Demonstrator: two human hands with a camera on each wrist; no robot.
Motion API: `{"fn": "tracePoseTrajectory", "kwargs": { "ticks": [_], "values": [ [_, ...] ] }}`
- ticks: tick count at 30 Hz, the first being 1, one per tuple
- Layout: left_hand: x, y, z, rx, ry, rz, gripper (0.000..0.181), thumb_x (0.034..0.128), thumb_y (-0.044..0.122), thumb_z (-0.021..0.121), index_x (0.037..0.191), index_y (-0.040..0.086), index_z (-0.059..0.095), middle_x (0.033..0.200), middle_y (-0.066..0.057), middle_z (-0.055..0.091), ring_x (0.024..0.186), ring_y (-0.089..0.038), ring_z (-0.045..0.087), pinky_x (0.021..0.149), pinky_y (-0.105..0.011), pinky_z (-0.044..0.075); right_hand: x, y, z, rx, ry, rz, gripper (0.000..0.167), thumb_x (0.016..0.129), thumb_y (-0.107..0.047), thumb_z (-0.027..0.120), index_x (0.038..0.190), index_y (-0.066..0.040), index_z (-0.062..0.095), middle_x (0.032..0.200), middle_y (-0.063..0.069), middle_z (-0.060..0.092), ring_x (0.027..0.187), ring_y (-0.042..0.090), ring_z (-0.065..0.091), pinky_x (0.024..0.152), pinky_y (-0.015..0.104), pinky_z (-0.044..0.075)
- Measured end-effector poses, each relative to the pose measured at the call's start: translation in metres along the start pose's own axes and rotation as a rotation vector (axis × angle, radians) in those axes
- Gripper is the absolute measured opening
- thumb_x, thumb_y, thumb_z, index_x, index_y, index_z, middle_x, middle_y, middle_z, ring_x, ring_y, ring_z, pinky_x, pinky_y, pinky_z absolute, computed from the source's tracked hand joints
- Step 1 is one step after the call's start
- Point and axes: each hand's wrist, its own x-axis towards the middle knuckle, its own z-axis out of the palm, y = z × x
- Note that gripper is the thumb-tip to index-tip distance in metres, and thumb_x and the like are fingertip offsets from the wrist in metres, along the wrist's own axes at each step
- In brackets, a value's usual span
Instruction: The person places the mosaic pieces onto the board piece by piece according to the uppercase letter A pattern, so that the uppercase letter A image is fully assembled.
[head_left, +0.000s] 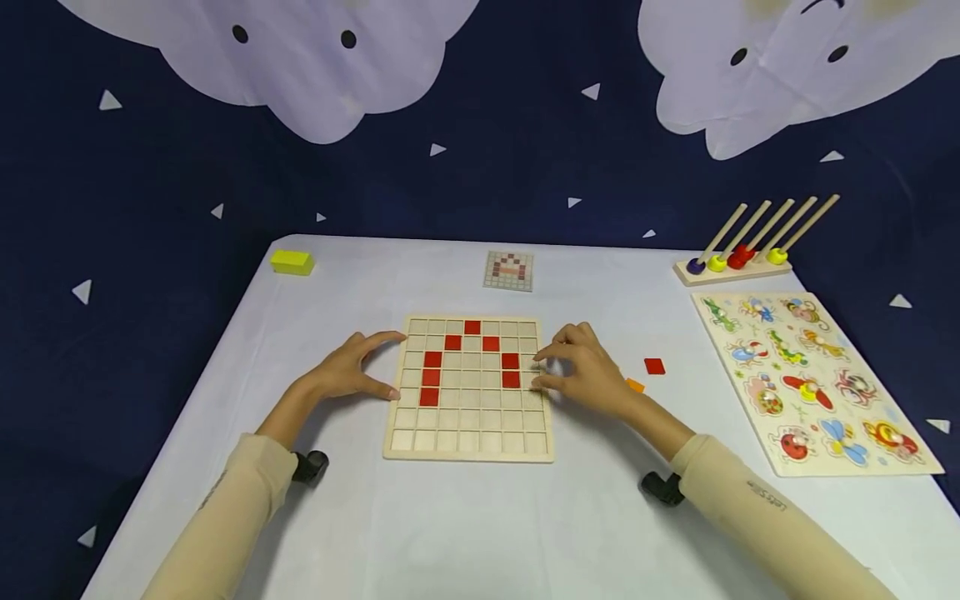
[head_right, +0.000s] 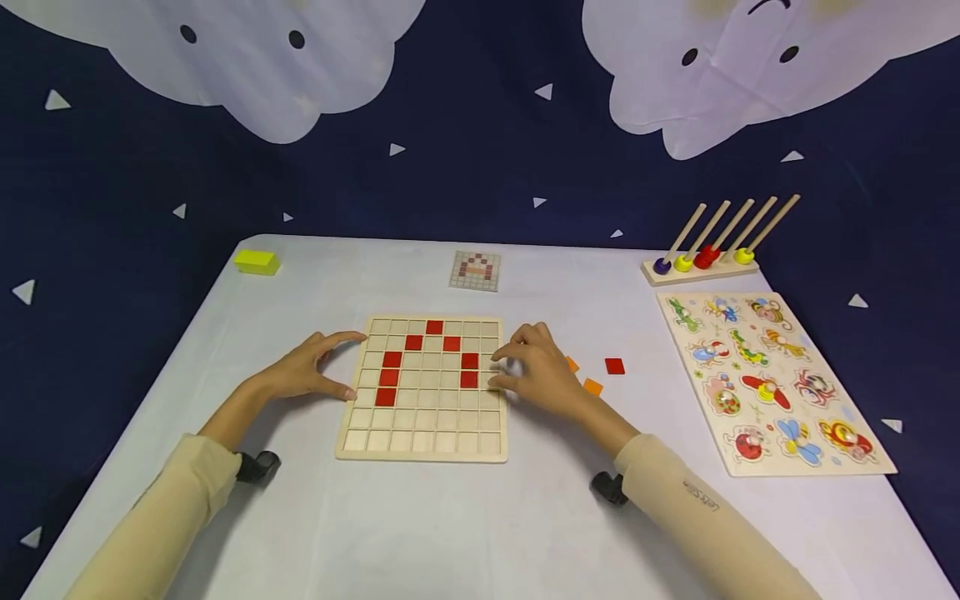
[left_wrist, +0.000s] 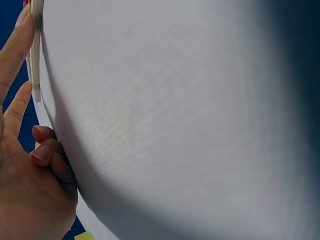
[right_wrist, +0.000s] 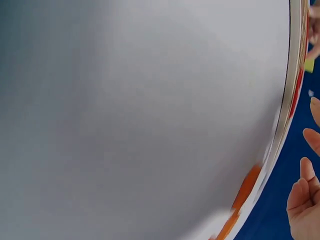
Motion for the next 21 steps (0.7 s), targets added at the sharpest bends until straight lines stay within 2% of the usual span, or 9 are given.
{"fn": "tracePoseTrajectory", "kwargs": {
  "ticks": [4, 12, 21],
  "values": [
    [0.0, -0.001, 0.0, -0.003, 0.003, -0.011, 0.098, 0.0661, 0.039, 0.092, 0.15, 0.028, 0.042, 0.113, -0.016, 0.044, 0.102, -0.029, 0.041, 0.091, -0.048, 0.039, -0.014, 0.02, -0.015, -0.027, 0.039, 0.011, 0.033, 0.072, -0.022, 0.089, 0.101, -0.009, 0.078, 0.096, 0.005, 0.055, 0.092, 0.019, 0.037, 0.078, 0.035, 0.035],
    [0.0, -0.001, -0.001, -0.012, -0.003, 0.006, 0.099, 0.0658, 0.039, 0.092, 0.15, 0.027, 0.042, 0.114, -0.016, 0.043, 0.102, -0.03, 0.04, 0.09, -0.047, 0.038, -0.043, 0.062, -0.041, -0.094, 0.098, 0.035, 0.031, 0.073, -0.016, 0.088, 0.101, -0.008, 0.077, 0.095, 0.008, 0.056, 0.088, 0.017, 0.035, 0.073, 0.032, 0.03],
    [0.0, 0.0, 0.0, -0.016, -0.007, 0.007, 0.098, 0.0672, 0.037, 0.092, 0.15, 0.025, 0.042, 0.114, -0.018, 0.043, 0.103, -0.031, 0.04, 0.09, -0.049, 0.039, -0.068, 0.09, -0.069, -0.096, 0.144, 0.129, 0.03, 0.074, -0.009, 0.086, 0.101, -0.004, 0.077, 0.095, 0.011, 0.056, 0.092, 0.021, 0.036, 0.077, 0.035, 0.028]
  ]
}}
